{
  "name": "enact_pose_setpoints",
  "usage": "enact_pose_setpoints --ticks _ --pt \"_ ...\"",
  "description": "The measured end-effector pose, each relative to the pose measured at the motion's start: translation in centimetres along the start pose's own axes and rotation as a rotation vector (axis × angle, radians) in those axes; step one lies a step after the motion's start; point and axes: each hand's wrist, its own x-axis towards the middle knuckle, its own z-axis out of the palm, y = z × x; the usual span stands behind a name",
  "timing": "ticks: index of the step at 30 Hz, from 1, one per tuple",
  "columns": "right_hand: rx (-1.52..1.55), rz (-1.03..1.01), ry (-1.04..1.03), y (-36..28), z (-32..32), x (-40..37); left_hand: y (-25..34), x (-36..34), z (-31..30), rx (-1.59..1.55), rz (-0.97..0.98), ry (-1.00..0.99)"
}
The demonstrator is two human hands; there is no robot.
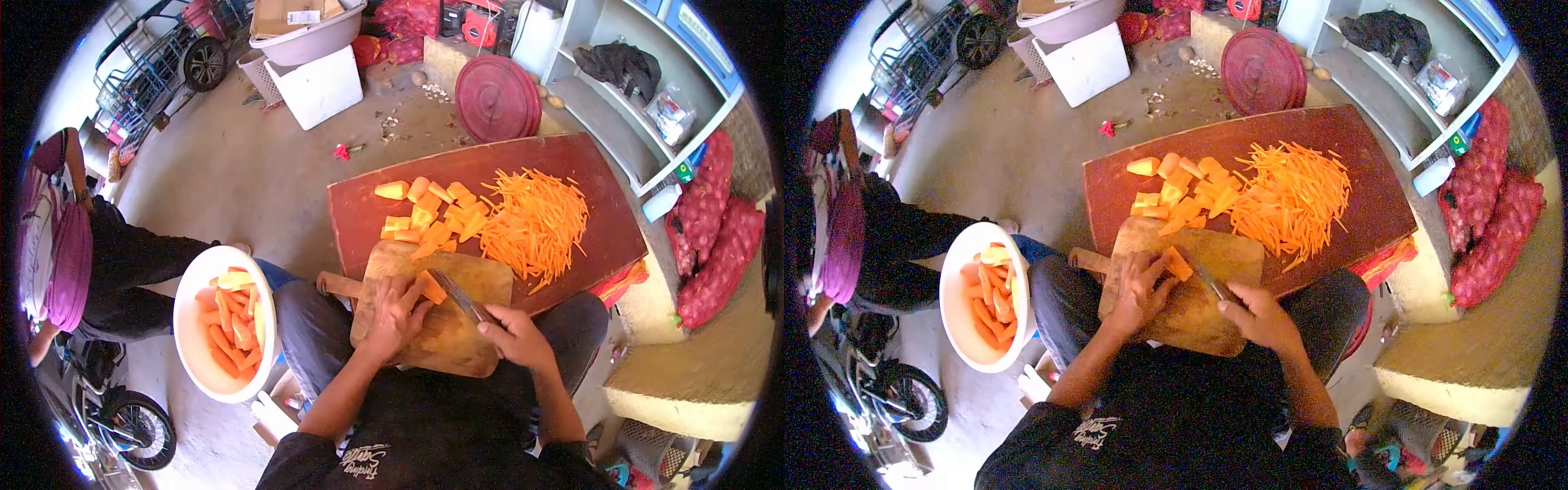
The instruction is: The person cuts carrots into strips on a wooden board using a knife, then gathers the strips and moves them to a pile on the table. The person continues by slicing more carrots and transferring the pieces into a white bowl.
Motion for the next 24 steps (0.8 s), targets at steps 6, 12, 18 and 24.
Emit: enact_pose_setpoints --ticks 6,12,18,24 --pt "-0.046 0.059 0.051 -0.9 3.4 -3.1 -1.3 -2.5 0.4 -0.072 0.073 -0.065" --pt "0.050 0.207 0.057 -1.2 4.4 -4.8 0.3 -3.3 -1.2 0.028 0.105 -0.153" --pt "-0.133 -0.121 0.169 -1.8 5.7 -4.9 0.6 -2.5 -0.9 0.001 0.201 -0.167" --pt "-0.323 -0.088 0.145 -2.2 7.0 -5.4 0.7 -1.9 -2.2 0.057 0.210 -0.229"
